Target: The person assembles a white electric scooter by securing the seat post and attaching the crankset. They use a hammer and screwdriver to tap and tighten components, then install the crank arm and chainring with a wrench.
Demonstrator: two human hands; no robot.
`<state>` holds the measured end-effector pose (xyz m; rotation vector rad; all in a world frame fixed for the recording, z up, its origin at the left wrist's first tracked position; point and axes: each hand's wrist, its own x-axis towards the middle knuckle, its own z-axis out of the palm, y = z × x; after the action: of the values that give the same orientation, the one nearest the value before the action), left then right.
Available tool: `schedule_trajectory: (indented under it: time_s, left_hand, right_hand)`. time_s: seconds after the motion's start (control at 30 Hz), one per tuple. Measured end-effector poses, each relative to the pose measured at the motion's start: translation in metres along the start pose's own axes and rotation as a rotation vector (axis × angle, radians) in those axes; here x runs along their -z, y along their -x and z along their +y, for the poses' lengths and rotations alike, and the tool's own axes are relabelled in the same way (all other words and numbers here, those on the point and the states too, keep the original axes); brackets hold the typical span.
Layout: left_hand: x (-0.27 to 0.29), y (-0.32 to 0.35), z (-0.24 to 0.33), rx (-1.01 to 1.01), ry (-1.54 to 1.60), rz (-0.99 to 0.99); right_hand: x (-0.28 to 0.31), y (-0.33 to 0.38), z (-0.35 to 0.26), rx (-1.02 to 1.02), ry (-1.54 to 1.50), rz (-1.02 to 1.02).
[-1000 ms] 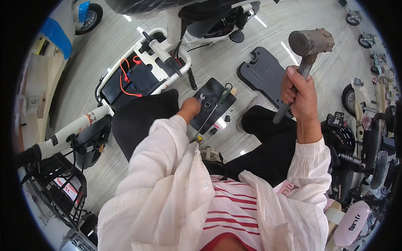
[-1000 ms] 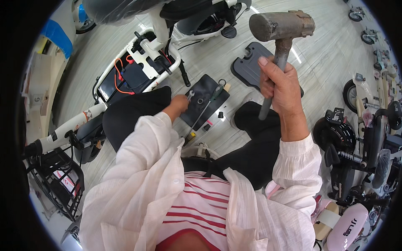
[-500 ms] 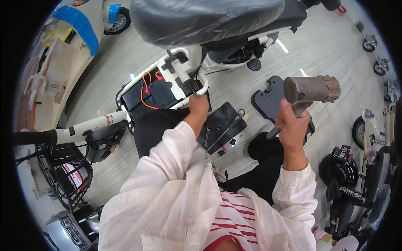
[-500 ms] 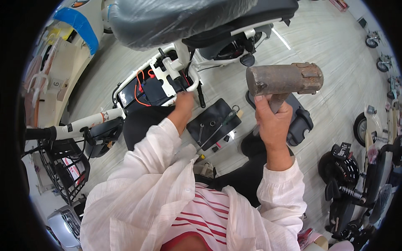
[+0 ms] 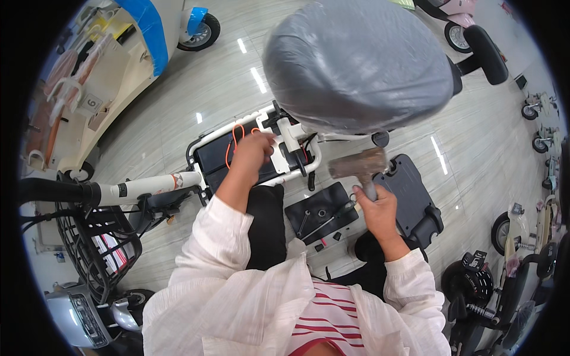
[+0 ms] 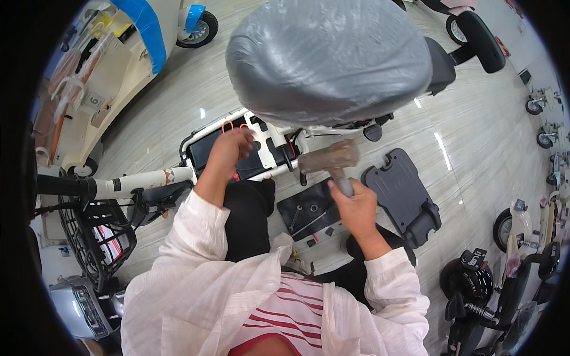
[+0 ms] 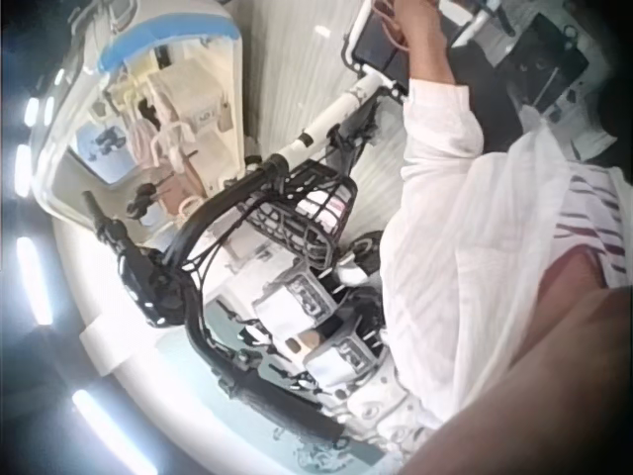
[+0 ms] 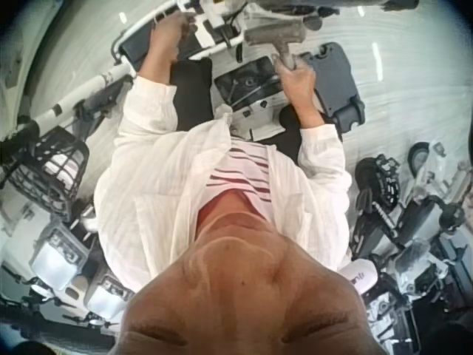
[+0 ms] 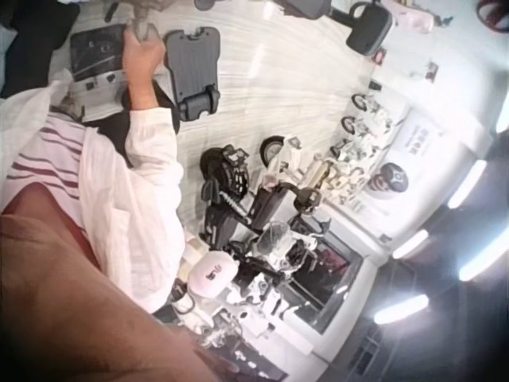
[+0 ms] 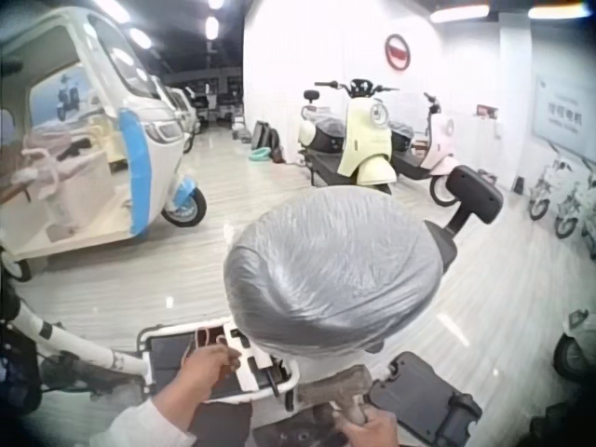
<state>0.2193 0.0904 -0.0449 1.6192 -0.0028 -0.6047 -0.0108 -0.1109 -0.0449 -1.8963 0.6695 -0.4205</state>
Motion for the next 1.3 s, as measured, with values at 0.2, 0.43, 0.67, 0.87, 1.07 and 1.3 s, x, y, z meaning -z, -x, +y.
schedule_trajectory:
  time_s: [0.2, 0.43, 0.67, 0.87, 1.07, 1.3]
  left_hand:
    - [0.009, 0.042, 0.005, -0.171, -0.409, -0.518]
    - [0.003, -0.014, 0.02, -0.362, 0.416, 0.127]
    - [0.097, -0.1, 0.077, -0.161, -0.037, 0.04]
    - [0.095, -0.167, 0.016, -0.026, -0.678, -0.303]
    - [0.084, -0.193, -0.026, -0.023, -0.742, -0.429]
    - [0.079, -0.202, -0.023, 0.132, -0.619, -0.497]
  right_hand:
    - [-0.082, -0.032, -0.05, 0.245, 0.043, -0.047]
    - [-0.164, -0.068, -0.079, 0.528, -0.211, -0.32]
    - [-0.16, -0.065, 0.103, 0.286, 0.408, -0.077]
    - [-0.191, -0.055, 0.166, -0.013, 0.426, -0.215]
    - [-0.197, -0.053, 0.147, -0.395, -0.088, -0.367]
    - [-0.198, -0.052, 0.152, -0.616, -0.399, -0.377]
